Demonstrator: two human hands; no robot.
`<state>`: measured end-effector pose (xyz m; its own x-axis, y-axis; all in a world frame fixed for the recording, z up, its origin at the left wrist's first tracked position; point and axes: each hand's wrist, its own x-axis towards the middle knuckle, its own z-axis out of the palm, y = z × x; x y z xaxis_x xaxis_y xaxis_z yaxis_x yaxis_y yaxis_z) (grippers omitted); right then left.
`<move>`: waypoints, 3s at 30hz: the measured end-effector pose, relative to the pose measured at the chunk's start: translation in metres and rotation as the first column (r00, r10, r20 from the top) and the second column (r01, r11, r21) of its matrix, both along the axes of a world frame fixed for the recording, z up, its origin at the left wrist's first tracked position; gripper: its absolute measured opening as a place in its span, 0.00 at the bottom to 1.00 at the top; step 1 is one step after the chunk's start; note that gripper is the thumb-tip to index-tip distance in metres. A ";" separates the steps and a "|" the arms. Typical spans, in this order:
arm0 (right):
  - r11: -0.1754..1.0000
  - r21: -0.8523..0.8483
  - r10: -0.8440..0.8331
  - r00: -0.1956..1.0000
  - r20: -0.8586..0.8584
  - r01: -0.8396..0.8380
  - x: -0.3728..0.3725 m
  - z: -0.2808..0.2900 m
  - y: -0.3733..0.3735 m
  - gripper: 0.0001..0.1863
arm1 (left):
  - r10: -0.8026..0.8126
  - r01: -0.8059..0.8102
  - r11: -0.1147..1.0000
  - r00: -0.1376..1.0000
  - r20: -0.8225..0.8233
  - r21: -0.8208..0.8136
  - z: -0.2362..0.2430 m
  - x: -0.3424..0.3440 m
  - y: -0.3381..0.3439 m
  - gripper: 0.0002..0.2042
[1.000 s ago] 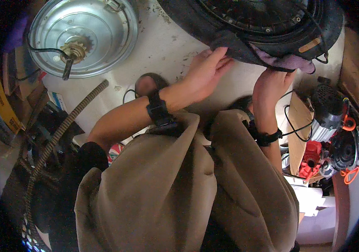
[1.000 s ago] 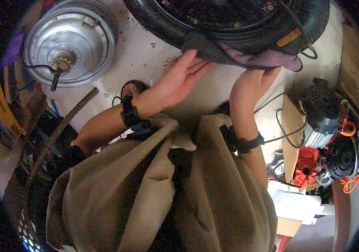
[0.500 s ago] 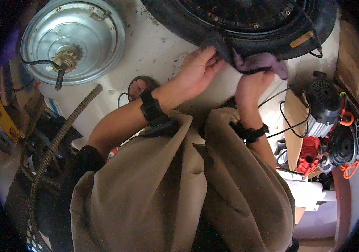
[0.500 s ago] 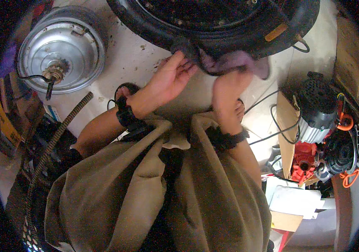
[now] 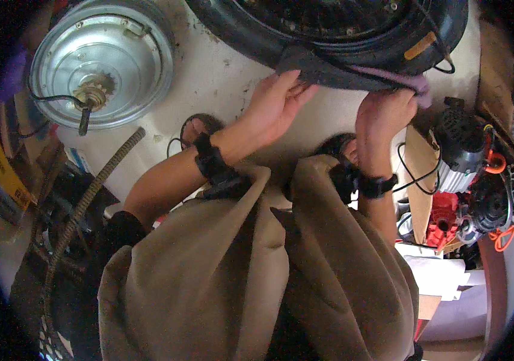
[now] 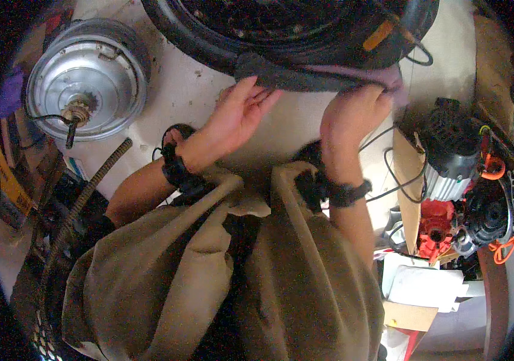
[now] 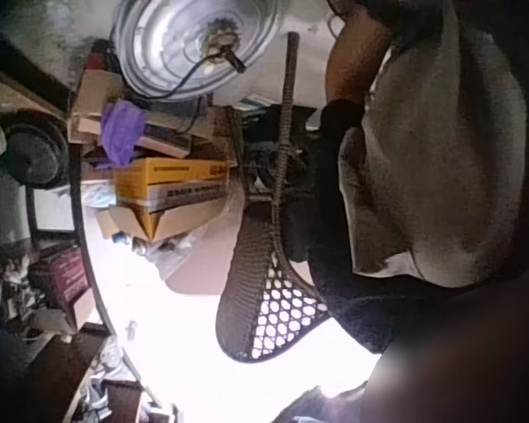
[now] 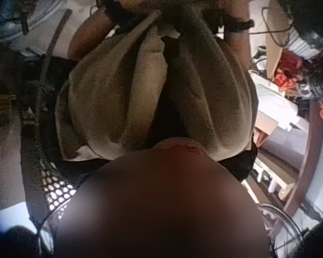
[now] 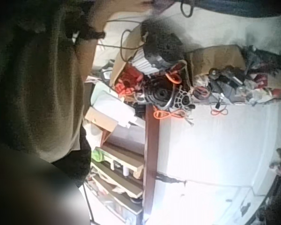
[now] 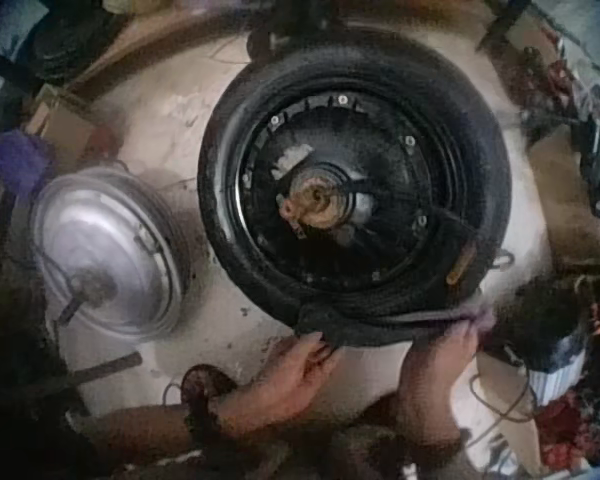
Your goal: The person wipes the interior and exterior surfaces of a black motor housing and a silver metal lid with a purple cloth. They repeatedly rub and fold the cloth to clean different areas of the components.
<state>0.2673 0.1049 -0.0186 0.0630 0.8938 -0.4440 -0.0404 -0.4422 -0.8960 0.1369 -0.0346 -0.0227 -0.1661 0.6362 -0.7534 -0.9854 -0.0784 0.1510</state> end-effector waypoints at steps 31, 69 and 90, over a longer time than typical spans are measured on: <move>0.966 0.058 0.246 0.963 0.112 -0.253 -0.028 -0.024 -0.070 0.15 | 0.125 -0.129 0.991 0.988 -0.087 -0.043 -0.014 -0.024 -0.016 0.09; 0.912 0.186 0.296 0.901 0.318 -0.365 -0.056 -0.002 -0.021 0.21 | 0.172 -0.172 0.983 0.985 -0.009 -0.069 -0.012 0.009 0.026 0.12; 0.954 0.188 0.217 0.970 0.107 -0.234 -0.064 -0.013 -0.019 0.20 | -0.057 0.004 0.972 0.975 -0.217 -0.237 -0.007 -0.007 0.033 0.15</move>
